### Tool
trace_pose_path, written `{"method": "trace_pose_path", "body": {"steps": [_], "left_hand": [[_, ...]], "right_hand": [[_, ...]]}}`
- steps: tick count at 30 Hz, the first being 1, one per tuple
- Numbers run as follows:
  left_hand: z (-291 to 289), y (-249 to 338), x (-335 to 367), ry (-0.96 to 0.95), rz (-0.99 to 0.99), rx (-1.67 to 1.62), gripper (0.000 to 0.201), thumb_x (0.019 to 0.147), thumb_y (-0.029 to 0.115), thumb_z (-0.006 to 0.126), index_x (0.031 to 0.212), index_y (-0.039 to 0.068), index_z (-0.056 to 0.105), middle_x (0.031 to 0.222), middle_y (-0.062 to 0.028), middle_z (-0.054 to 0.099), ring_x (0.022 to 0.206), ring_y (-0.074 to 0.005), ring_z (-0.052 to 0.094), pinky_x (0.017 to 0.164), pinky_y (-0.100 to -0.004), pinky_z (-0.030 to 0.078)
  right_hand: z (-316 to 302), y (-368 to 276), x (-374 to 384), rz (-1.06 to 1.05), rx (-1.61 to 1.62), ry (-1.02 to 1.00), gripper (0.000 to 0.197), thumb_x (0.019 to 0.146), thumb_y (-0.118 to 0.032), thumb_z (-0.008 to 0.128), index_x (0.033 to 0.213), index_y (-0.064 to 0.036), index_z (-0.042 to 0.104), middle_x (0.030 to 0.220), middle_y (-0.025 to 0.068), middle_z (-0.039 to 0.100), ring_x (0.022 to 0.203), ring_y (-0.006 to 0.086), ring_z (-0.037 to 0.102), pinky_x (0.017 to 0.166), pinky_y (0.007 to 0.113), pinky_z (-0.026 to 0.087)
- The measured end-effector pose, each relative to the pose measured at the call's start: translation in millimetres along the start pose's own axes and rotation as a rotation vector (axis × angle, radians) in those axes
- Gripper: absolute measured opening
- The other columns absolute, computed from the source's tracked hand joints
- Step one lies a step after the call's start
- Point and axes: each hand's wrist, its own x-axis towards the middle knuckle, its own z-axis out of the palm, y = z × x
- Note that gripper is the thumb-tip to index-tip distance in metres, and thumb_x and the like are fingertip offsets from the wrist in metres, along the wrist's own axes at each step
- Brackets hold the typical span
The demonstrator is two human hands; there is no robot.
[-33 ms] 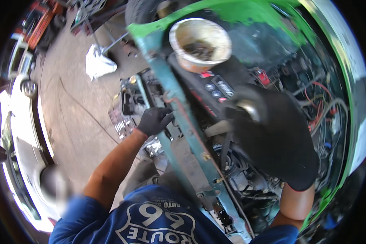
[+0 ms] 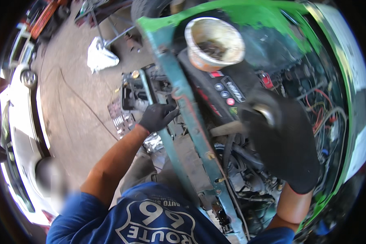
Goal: The person uses a wrench to loosen and remove bolts from the front bumper of a green car, then detaches the bumper and sets it aside. The person then reaches into the engine bay to disconnect hoses and wires, and removes the air intake assembly.
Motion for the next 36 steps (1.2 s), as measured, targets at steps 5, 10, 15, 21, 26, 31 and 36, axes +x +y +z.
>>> {"method": "trace_pose_path", "body": {"steps": [5,10,15,21,26,31,36], "left_hand": [[4,-9,-6,-0.005,-0.032,-0.024,0.042,0.101,0.045,0.055,0.091,0.009,0.072,0.077,-0.0179,0.069,0.076,-0.0390,0.068,0.072,-0.0503,0.052],[5,-14,-13,0.051,-0.051,-0.091,0.043,0.100,0.046,0.055,0.090,0.008,0.072,0.079,-0.0174,0.070,0.077,-0.0375,0.069,0.072,-0.0496,0.053],[13,-21,-13,0.095,-0.040,-0.113,0.043,0.097,0.051,0.057,0.093,0.011,0.075,0.080,-0.0150,0.073,0.078,-0.0339,0.072,0.075,-0.0466,0.055],[24,-26,-15,0.202,-0.001,-0.204,0.041,0.099,0.046,0.057,0.088,0.009,0.071,0.080,-0.0159,0.070,0.078,-0.0364,0.070,0.073,-0.0483,0.053],[16,-25,-16,0.172,0.001,-0.207,0.039,0.099,0.045,0.057,0.088,0.010,0.071,0.079,-0.0158,0.069,0.079,-0.0365,0.069,0.074,-0.0481,0.053],[12,-24,-15,0.176,0.015,-0.213,0.036,0.098,0.043,0.061,0.090,0.009,0.071,0.080,-0.0158,0.069,0.078,-0.0366,0.069,0.073,-0.0481,0.053],[9,-20,-11,0.224,0.077,-0.216,0.035,0.096,0.041,0.063,0.090,0.008,0.070,0.076,-0.0164,0.069,0.075,-0.0372,0.068,0.071,-0.0488,0.052]], "right_hand": [[12,-8,-26,0.201,-0.006,0.192,0.022,0.093,-0.022,0.062,0.096,-0.0011,0.069,0.076,0.0029,0.061,0.062,0.0085,0.052,0.061,0.026,0.041],[16,13,-88,0.220,0.092,0.217,0.029,0.095,-0.029,0.063,0.099,-0.0003,0.068,0.083,0.0049,0.062,0.066,0.0090,0.054,0.060,0.027,0.040],[34,29,-142,0.132,0.057,0.271,0.032,0.103,-0.029,0.057,0.109,0.0016,0.063,0.096,0.0109,0.063,0.071,0.0170,0.061,0.064,0.031,0.051],[70,52,-154,0.176,0.023,0.524,0.028,0.105,-0.025,0.059,0.120,-0.0014,0.063,0.110,0.0114,0.067,0.096,0.0172,0.063,0.078,0.029,0.051],[83,58,-130,0.133,0.980,0.642,0.028,0.106,-0.031,0.059,0.119,-0.0065,0.061,0.100,0.0042,0.063,0.082,0.0097,0.058,0.067,0.027,0.051],[43,44,-97,-0.114,0.929,0.573,0.035,0.109,-0.043,0.050,0.105,-0.0083,0.055,0.066,-0.0008,0.047,0.049,0.0050,0.035,0.046,0.022,0.033],[27,38,-72,-0.224,0.697,0.469,0.035,0.105,-0.038,0.056,0.108,-0.0035,0.056,0.056,-0.0015,0.046,0.044,0.0083,0.035,0.050,0.025,0.032]]}}
